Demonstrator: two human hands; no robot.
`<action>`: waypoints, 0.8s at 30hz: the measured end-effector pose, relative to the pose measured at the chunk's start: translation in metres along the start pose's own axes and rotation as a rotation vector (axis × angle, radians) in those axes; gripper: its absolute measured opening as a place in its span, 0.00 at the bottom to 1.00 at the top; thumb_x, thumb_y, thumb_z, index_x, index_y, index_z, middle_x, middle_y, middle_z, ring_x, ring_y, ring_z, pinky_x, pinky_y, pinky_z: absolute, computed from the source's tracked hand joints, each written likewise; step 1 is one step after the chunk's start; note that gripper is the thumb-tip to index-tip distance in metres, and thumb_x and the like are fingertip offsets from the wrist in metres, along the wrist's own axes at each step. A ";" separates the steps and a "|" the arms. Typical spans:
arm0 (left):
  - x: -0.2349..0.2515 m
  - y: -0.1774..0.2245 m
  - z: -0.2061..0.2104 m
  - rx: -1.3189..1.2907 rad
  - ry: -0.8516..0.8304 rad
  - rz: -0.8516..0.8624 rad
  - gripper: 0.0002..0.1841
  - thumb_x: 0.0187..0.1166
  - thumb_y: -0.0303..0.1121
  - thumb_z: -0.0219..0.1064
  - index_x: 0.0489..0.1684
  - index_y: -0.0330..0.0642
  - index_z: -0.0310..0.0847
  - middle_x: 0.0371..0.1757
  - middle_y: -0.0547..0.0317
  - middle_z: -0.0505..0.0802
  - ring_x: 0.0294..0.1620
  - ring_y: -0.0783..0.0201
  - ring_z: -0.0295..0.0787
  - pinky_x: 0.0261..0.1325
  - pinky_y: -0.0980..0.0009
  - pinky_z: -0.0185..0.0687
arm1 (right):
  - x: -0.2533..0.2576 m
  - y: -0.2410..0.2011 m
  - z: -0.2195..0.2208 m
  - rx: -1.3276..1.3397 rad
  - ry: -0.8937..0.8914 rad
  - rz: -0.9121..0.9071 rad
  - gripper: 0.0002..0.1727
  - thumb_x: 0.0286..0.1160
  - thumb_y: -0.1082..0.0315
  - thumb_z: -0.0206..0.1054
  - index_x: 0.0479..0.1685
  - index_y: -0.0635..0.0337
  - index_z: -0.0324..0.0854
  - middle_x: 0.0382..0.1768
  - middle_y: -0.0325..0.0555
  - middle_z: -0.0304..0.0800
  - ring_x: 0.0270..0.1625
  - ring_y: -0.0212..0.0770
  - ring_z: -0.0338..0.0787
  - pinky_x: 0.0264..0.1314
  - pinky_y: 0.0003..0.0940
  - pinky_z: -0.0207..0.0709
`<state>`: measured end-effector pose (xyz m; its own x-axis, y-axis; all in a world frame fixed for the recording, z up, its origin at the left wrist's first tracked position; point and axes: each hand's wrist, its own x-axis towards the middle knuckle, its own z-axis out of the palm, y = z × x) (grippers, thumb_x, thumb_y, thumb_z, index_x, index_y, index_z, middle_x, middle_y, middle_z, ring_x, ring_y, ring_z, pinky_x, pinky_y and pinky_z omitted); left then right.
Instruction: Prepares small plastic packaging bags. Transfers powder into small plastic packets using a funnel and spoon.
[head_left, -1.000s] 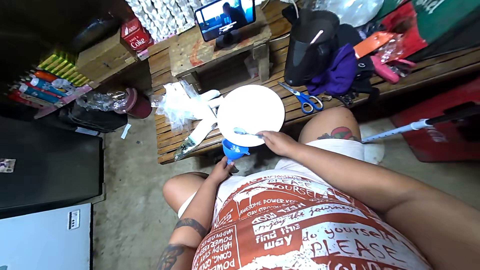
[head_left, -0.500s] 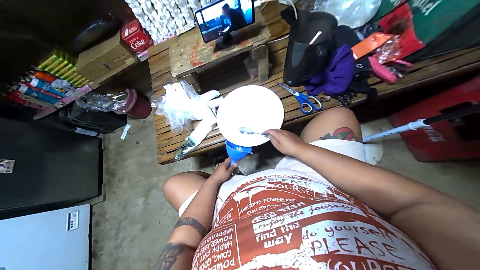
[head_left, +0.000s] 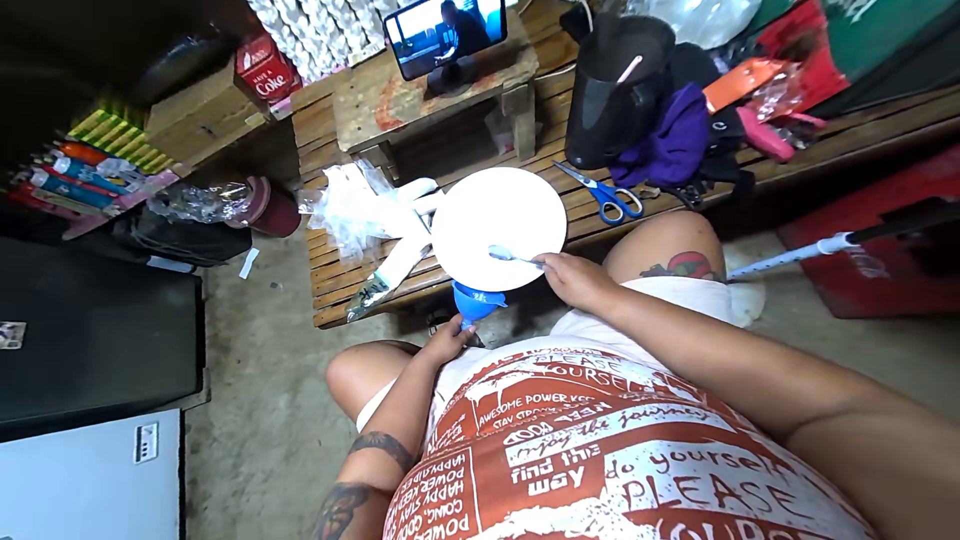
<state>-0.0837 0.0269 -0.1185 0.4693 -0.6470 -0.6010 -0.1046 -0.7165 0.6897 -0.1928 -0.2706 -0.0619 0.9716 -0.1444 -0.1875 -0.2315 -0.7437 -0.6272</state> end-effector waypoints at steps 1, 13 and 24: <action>0.001 0.001 0.000 -0.004 -0.005 -0.001 0.24 0.93 0.40 0.54 0.79 0.32 0.68 0.65 0.39 0.88 0.66 0.55 0.87 0.74 0.56 0.78 | -0.004 -0.005 0.002 -0.010 -0.047 -0.051 0.21 0.92 0.67 0.48 0.75 0.56 0.79 0.61 0.61 0.89 0.64 0.62 0.89 0.67 0.64 0.79; -0.001 0.005 0.000 0.006 -0.031 -0.008 0.23 0.93 0.40 0.54 0.77 0.31 0.69 0.63 0.40 0.88 0.65 0.57 0.87 0.74 0.58 0.77 | -0.020 -0.001 -0.034 -0.062 0.104 0.163 0.22 0.94 0.66 0.46 0.77 0.59 0.77 0.65 0.65 0.87 0.66 0.67 0.88 0.66 0.67 0.78; -0.002 0.012 0.003 -0.048 -0.073 -0.024 0.24 0.93 0.40 0.53 0.80 0.33 0.65 0.63 0.42 0.88 0.63 0.59 0.87 0.73 0.60 0.78 | -0.041 -0.027 -0.007 0.075 -0.152 -0.116 0.21 0.92 0.68 0.49 0.76 0.56 0.80 0.63 0.57 0.89 0.66 0.57 0.89 0.72 0.60 0.77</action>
<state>-0.0885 0.0191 -0.1106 0.4062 -0.6483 -0.6440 -0.0508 -0.7197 0.6924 -0.2256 -0.2490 -0.0318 0.9747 0.0442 -0.2190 -0.1266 -0.6982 -0.7046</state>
